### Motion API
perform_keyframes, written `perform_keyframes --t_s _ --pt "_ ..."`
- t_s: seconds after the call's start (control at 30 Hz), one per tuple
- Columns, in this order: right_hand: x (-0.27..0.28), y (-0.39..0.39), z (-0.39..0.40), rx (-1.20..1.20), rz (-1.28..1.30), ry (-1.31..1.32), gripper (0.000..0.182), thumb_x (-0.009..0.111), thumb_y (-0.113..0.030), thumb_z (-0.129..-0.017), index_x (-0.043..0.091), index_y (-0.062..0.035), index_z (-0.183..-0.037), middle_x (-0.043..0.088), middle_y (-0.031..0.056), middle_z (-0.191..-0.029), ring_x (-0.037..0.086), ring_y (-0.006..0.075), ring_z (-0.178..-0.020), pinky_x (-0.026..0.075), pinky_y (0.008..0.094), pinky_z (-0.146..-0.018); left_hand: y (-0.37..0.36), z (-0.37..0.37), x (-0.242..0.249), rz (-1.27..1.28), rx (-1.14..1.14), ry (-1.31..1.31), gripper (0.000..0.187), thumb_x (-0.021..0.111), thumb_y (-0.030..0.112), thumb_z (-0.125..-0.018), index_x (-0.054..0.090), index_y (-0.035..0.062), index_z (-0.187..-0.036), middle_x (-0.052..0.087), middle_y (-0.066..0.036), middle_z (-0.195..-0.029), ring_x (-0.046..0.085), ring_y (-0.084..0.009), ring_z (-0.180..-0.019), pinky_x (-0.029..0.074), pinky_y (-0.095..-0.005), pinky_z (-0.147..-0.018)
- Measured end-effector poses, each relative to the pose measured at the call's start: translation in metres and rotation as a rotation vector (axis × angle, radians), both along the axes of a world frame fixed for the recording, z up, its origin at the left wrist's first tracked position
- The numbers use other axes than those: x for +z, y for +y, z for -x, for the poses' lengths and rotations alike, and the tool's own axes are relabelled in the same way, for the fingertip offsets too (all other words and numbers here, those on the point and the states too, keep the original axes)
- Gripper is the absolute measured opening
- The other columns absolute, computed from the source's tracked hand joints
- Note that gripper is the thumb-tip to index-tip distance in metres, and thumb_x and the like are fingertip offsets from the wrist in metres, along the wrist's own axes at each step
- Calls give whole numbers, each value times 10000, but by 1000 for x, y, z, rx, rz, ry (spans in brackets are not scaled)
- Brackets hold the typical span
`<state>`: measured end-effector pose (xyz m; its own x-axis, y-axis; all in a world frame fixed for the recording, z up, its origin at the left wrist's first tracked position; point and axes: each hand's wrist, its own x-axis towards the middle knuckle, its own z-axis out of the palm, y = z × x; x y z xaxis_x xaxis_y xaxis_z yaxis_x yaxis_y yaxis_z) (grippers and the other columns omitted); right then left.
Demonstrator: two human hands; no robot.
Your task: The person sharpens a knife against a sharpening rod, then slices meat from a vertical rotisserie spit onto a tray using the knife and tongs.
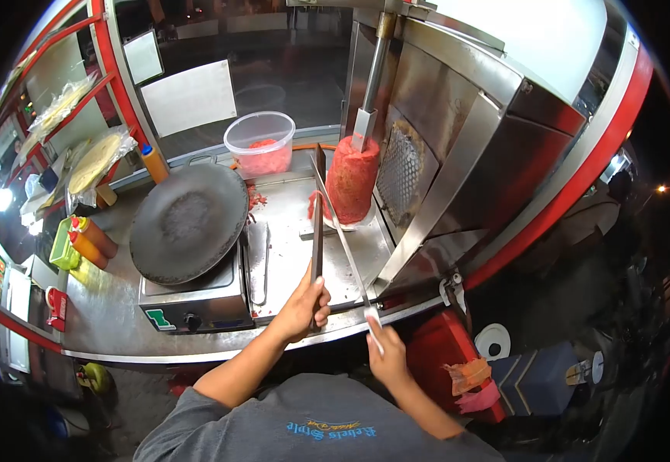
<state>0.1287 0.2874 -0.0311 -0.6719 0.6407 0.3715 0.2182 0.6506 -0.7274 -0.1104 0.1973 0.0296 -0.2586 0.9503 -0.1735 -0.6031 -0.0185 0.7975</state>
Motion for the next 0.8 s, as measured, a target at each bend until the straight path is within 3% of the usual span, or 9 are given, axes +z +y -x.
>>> perform_keyframes --t_s 0.1,0.13,0.2,0.27,0.3,0.4,0.47,0.6,0.8 --pt "42 24 55 59 -35 -30 624 656 -43 -1001 538 -207 -1591 603 203 -919 622 392 -806 533 448 -793 9 7 -13 -96 34 -294 247 479 420 -1162 445 227 -1311 453 8 -868 414 -49 -589 382 -204 -507" --pt "56 23 63 72 57 -33 627 657 -7 -980 547 -162 -1577 673 244 -1004 660 419 -922 534 442 -843 9 8 -10 -123 47 -379 229 483 430 -1159 449 210 -1216 457 11 -858 405 -37 -568 361 -189 -478" --pt "51 9 57 96 23 11 650 635 10 -1006 499 -164 -1618 709 192 -1017 695 310 -786 555 397 -719 4 14 -31 -171 -26 -545 228 479 434 -1160 445 212 -1198 456 9 -857 399 -31 -555 353 -186 -464" --pt "22 -13 27 70 530 -4 642 660 14 -995 524 -147 -1601 678 170 -910 665 256 -762 553 385 -725 -7 16 -62 -204 -123 -531 223 468 424 -1164 437 203 -1175 456 10 -855 394 -36 -550 351 -185 -465" --pt "3 -22 7 65 773 -14 637 672 17 -990 537 -138 -1593 662 158 -857 650 228 -750 552 378 -727 -15 5 -42 -122 -9 -359 222 457 414 -1168 434 196 -1207 456 11 -856 383 -40 -550 349 -191 -467" --pt "-31 -9 3 124 267 159 552 680 32 -984 601 -53 -1524 704 148 -910 669 205 -758 567 348 -735 -41 -9 -40 6 -3 -90 553 414 358 -1181 188 294 -1682 427 -7 -851 378 -74 -555 383 -231 -493" --pt "-4 10 33 126 -102 321 514 665 57 -992 618 -21 -1498 726 156 -1011 688 198 -766 564 321 -716 -59 -17 -35 61 -39 82 657 401 321 -1182 23 299 -1718 428 -16 -854 401 -91 -560 411 -249 -507" --pt "32 31 88 22 -49 366 511 709 48 -966 630 -9 -1468 715 189 -1041 688 264 -862 554 345 -790 -82 -32 -28 149 -83 412 751 391 267 -1179 -115 258 -1733 442 -28 -852 456 -116 -577 463 -277 -538" --pt "-57 3 6 -88 -161 262 447 686 31 -990 678 -34 -1432 718 226 -1120 729 354 -981 582 358 -882 -89 -36 -16 222 -128 557 796 439 196 -1164 -119 190 -1731 512 -42 -825 528 -125 -609 504 -307 -593"
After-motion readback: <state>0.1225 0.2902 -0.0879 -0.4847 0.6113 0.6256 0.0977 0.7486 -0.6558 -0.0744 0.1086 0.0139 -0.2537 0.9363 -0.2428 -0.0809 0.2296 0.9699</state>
